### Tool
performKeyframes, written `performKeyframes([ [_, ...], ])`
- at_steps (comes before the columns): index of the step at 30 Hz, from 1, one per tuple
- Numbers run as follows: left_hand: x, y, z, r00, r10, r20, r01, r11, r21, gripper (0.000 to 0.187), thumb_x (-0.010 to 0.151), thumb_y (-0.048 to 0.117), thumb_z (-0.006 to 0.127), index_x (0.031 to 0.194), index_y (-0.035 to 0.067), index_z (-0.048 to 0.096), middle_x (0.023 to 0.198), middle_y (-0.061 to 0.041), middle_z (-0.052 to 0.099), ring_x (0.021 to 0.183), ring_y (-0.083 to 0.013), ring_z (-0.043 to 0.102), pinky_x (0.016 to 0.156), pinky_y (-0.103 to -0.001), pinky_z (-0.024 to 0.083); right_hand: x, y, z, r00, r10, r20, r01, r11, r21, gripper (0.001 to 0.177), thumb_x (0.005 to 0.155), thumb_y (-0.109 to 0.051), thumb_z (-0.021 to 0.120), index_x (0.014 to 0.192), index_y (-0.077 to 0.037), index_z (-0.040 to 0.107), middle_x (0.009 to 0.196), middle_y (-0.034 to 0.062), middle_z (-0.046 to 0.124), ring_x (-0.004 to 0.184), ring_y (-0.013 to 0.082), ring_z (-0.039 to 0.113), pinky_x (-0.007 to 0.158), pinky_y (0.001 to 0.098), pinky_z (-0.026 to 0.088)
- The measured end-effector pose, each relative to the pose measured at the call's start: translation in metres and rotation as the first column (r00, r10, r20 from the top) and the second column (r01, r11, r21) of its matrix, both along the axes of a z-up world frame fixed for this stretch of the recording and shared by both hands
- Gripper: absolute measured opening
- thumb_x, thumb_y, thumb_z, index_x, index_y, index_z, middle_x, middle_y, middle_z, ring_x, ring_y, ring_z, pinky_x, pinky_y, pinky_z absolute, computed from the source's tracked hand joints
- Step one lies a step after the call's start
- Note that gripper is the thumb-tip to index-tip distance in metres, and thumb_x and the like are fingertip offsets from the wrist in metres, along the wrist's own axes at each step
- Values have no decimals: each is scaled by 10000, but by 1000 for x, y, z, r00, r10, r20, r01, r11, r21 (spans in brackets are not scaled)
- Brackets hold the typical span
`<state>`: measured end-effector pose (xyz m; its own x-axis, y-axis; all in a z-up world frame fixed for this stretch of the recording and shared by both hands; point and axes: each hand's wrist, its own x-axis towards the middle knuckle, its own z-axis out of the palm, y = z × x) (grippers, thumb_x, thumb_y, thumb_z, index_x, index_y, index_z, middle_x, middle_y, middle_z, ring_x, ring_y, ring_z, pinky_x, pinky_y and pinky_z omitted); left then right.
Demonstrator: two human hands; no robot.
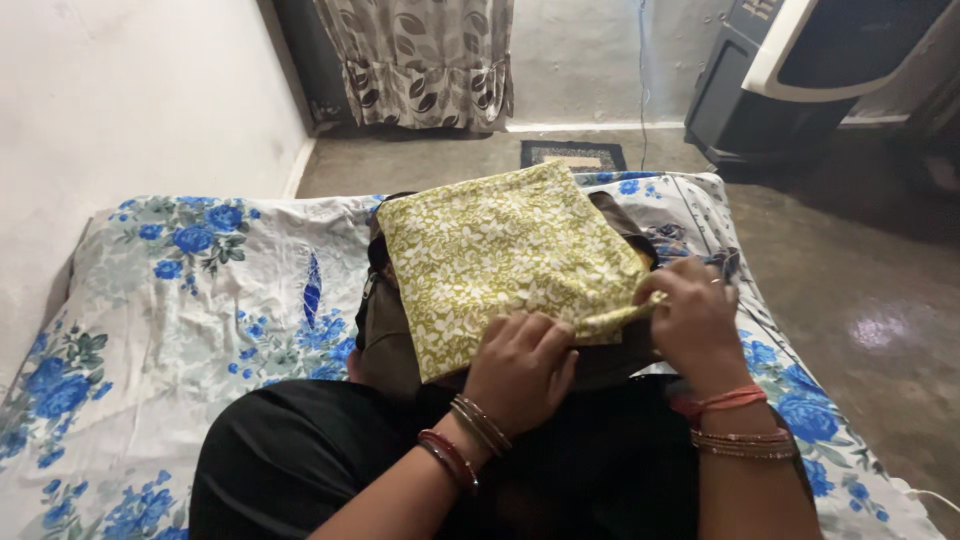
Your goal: The person folds a green floral cloth on their lap and places it into an open duffel bag on the bed, pressing it down and working the zipper. They then open the bag again, remove the folded cloth and other garments, and lay them out on the bed.
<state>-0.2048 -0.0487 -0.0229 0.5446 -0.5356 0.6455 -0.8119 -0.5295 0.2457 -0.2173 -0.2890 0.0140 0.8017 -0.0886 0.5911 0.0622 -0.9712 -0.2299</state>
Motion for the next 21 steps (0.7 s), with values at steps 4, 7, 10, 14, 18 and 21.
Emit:
performKeyframes([
  [4, 4, 33, -1, 981, 140, 137, -130, 988, -79, 427, 973, 390, 649, 1310, 133, 604, 1377, -127, 574, 1319, -299, 494, 1152, -498, 324, 0, 19, 1, 979, 135, 154, -155, 980, 124, 283, 888, -92, 583, 1110, -213, 710, 1274, 33, 659, 1301, 261, 561, 1138, 467, 408],
  [7, 6, 52, -6, 943, 266, 198, -260, 964, -60, 553, 980, 447, 583, 1451, 162, 539, 1530, -158, 466, 1466, -315, 362, 1210, -551, 212, 11, 46, -14, 953, 242, 179, -232, 970, -80, 468, 980, -327, 569, 1411, -148, 600, 1512, 147, 511, 1462, 315, 387, 1195, 535, 259],
  [10, 6, 61, -18, 957, 264, 119, -257, 964, -72, 557, 1012, 451, 557, 1497, 184, 497, 1581, -141, 422, 1512, -300, 300, 1237, -547, 182, 27, 64, -29, 983, 170, -71, -173, 984, -44, 673, 972, -509, 533, 1555, -174, 487, 1643, 186, 334, 1520, 346, 196, 1133, 629, 76],
  [14, 15, 64, -40, 933, 359, -27, -351, 888, -296, 500, 1041, 364, 558, 1501, 182, 489, 1584, -164, 440, 1512, -338, 353, 1240, -510, 263, 30, 70, -37, 973, -81, -215, 58, 992, -114, 643, 1005, -589, 486, 1513, -195, 491, 1598, 113, 356, 1554, 257, 179, 1206, 585, -14],
  [18, 38, 75, -56, 910, 325, -258, -414, 744, -524, 629, 981, 293, 673, 1499, 25, 438, 1530, -296, 426, 1420, -452, 399, 1171, -536, 305, 17, 83, -28, 963, 267, -40, -270, 953, -135, 623, 986, -595, 508, 1479, -214, 512, 1641, 90, 373, 1594, 266, 198, 1270, 486, 34],
  [21, 69, 77, -50, 876, 149, -458, -440, 633, -637, 783, 859, 215, 753, 1473, -60, 352, 1424, -284, 514, 1292, -374, 557, 1090, -485, 450, 10, 110, -20, 888, 459, -2, -444, 856, -264, 833, 818, -664, 645, 1488, -204, 464, 1590, 127, 367, 1529, 296, 211, 1222, 519, 19],
])
